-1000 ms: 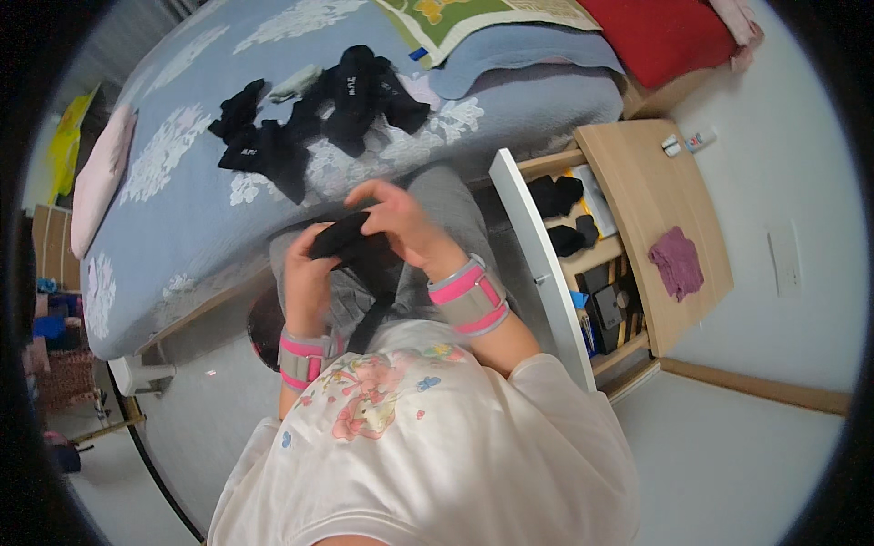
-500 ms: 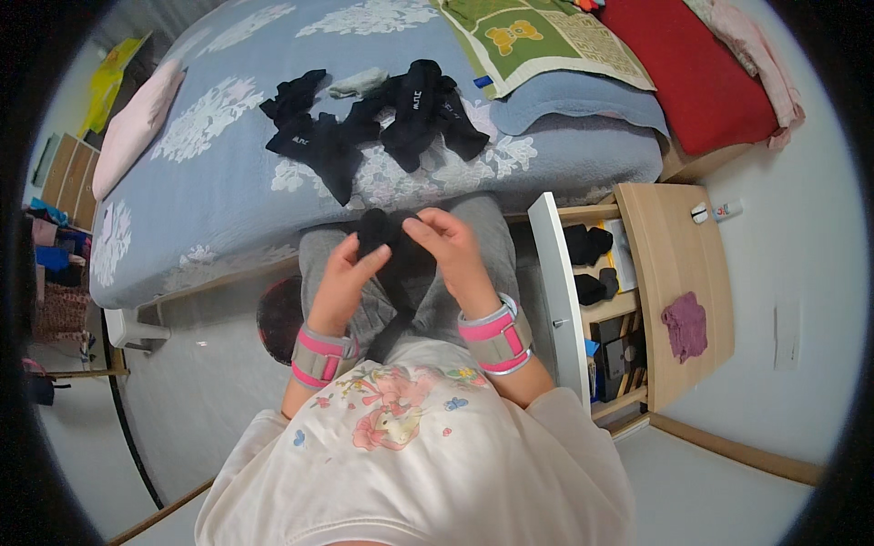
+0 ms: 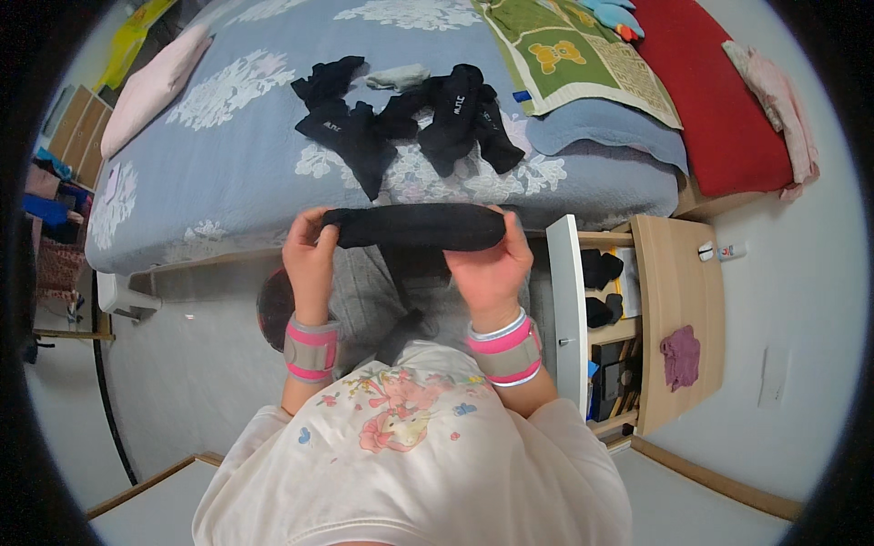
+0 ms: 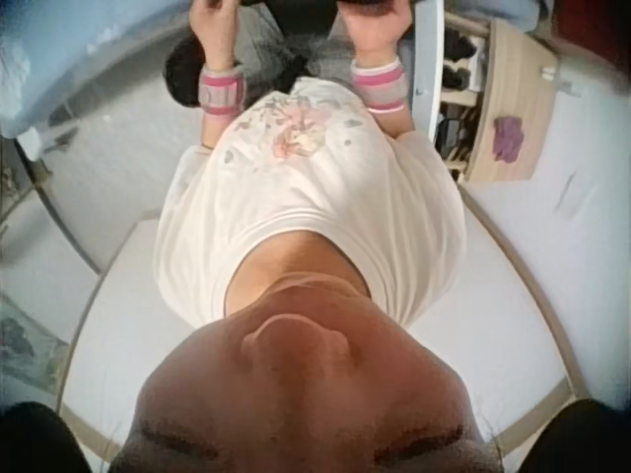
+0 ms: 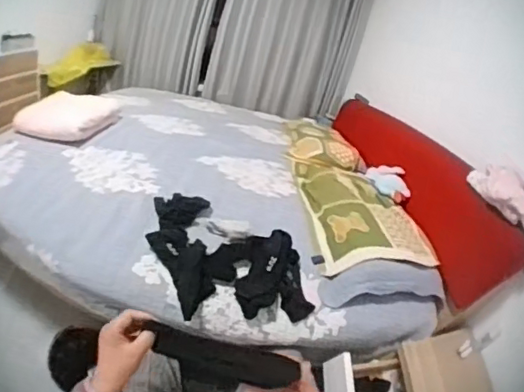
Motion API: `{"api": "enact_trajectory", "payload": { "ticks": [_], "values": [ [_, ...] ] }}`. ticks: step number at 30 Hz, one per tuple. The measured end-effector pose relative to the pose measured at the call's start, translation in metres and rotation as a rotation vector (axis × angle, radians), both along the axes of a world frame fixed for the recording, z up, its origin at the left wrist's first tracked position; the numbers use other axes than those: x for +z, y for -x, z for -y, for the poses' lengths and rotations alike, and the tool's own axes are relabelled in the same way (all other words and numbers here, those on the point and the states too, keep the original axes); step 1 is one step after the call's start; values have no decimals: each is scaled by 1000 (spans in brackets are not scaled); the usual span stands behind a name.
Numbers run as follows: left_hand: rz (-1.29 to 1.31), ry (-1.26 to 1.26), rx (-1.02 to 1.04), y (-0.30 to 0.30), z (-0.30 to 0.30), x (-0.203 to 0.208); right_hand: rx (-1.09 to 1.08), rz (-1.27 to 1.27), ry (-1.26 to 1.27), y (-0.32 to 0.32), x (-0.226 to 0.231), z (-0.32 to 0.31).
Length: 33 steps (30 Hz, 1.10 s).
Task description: The person sits on the floor beside a bed and folds black socks one by one, placing them into a drawer. They also pick up other socks and items from the drawer and place them on the bed.
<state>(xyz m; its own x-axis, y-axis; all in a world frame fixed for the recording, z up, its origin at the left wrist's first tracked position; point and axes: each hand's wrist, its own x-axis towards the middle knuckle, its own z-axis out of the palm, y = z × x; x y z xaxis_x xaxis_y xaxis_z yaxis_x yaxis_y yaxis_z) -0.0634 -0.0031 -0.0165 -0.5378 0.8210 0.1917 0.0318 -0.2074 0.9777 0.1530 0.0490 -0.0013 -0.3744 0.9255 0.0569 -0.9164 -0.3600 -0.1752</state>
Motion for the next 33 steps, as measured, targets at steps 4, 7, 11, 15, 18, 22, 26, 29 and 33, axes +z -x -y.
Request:
{"api": "enact_trajectory", "payload": {
  "ticks": [4, 7, 11, 15, 18, 22, 26, 29, 33],
  "values": [
    [323, 38, -89, 18, 5, 3, -15, 22, -26, -4, -6, -10],
    [435, 43, -121, 23, 8, 0, -15, 0, 34, -8, -13, -20],
    [-34, -18, 102, 20, 5, -9, 42, 9, -7, 5, -14, -16],
    [-499, 30, 337, 33, 13, -5, 23, 51, -39, 15, -9, -18],
    [-443, 39, 394, 42, 17, -9, 23, 57, -43, 17, -8, -25],
    [-39, 163, 306, 55, 27, -19, 41, 39, -77, 20, -8, -37],
    [518, 15, 197, 61, 31, -21, 52, 42, -44, 21, -12, -42],
    [745, -60, 103, 68, 30, -34, 72, 22, -41, 23, -17, -42],
    [890, -40, -142, 72, 33, -32, 77, 33, -46, 21, -16, -43]
  ]
}}
